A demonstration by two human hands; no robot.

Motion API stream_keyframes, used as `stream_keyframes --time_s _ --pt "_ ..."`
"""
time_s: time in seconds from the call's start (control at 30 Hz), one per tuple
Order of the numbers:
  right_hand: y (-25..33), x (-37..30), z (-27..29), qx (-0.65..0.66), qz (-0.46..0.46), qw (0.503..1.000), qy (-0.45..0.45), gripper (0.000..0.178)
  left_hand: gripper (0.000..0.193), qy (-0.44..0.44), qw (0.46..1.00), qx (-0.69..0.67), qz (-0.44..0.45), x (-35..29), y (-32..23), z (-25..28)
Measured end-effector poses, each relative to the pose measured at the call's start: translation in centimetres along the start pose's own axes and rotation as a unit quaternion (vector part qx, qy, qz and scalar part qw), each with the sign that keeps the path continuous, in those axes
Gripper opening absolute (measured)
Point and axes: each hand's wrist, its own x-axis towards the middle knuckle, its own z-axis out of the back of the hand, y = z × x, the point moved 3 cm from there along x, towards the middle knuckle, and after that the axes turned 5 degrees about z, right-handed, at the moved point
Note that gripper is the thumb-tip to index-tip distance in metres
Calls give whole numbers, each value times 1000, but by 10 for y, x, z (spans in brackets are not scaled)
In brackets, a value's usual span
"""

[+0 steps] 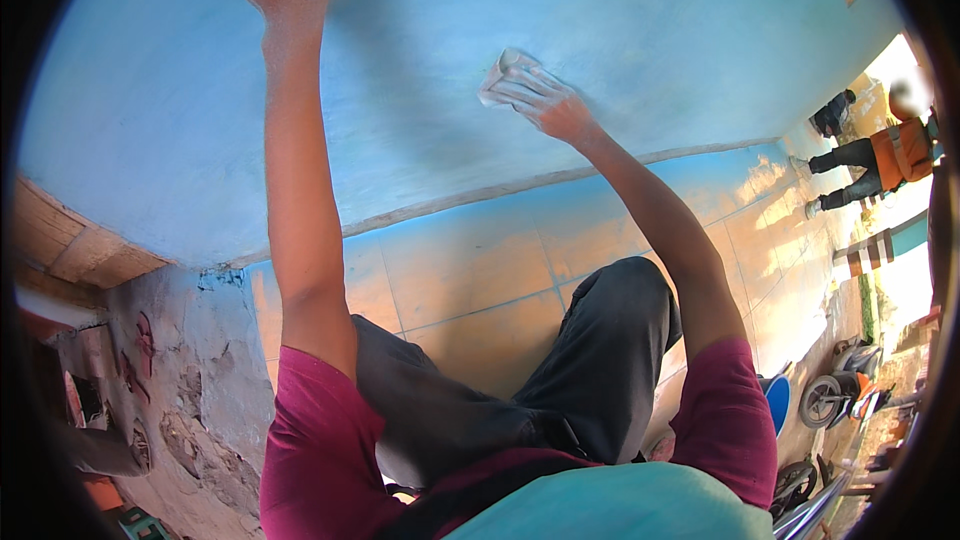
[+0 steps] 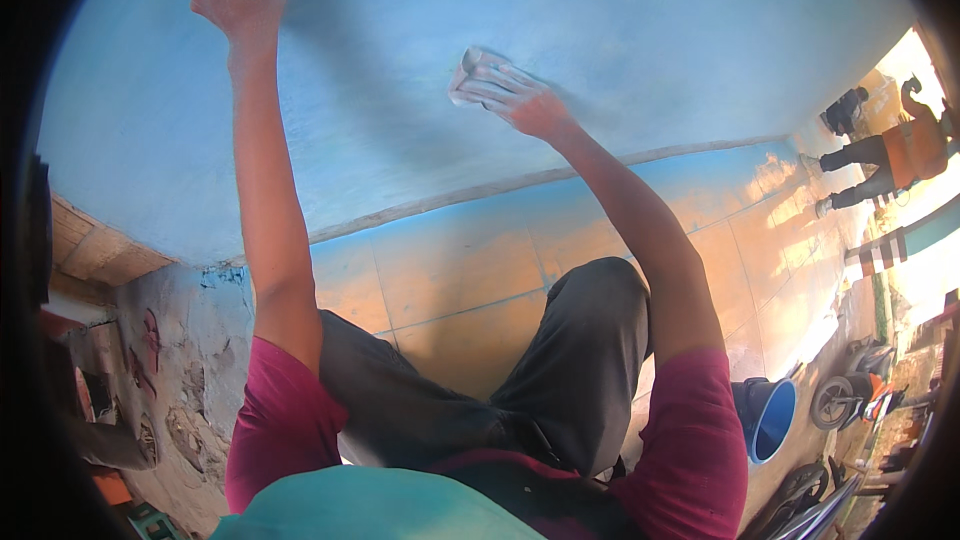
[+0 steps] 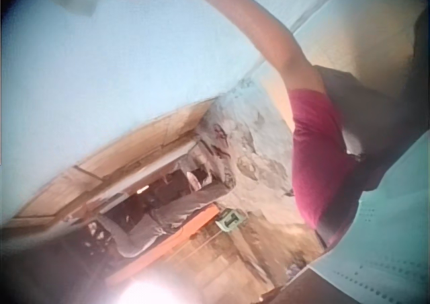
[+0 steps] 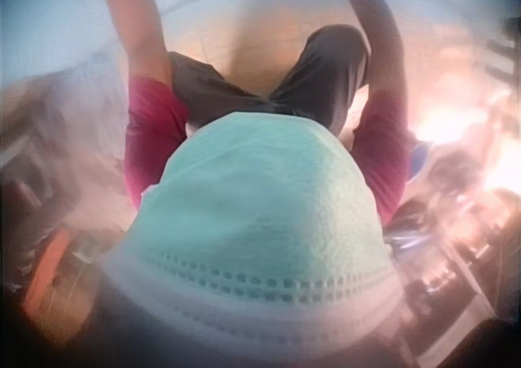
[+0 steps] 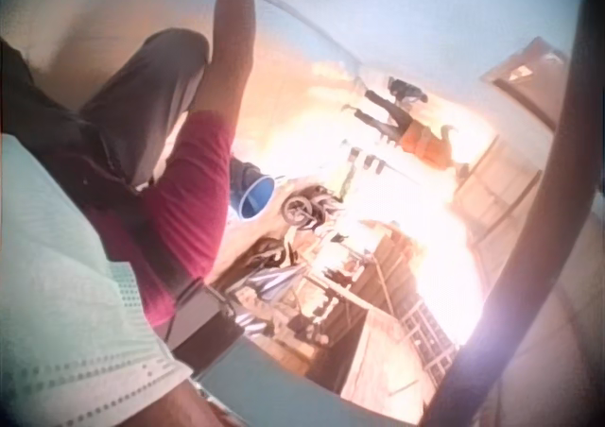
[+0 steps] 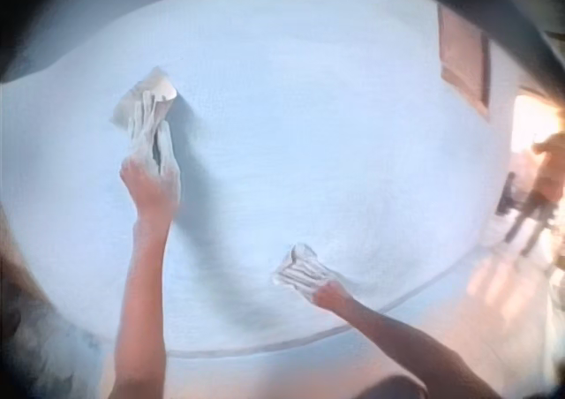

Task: The person wipes a light blue wall with cloths held in both hands, moving in broad strokes across the surface. The person occasionally shifts position and reaches toward the upper wall and window frame while continuing to wipe.

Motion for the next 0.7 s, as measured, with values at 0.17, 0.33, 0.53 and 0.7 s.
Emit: stream_keyframes --time_s 0.17,0.33,0.53,0.7 --pt "-63 -70 22 -45 -166 980 -99 40 34 18 1000 1 11 1 1 1" --pt "-105 -58 47 50 -434 831 -345 43 36 37 999 -11 18 0 1 -2" --pt "-14 -17 19 58 -189 973 -115 43 37 12 999 30 -5 3 1 0" --pt "-95 -13 68 38 -318 885 -337 45 37 7 1000 23 10 -2 -1 -5"
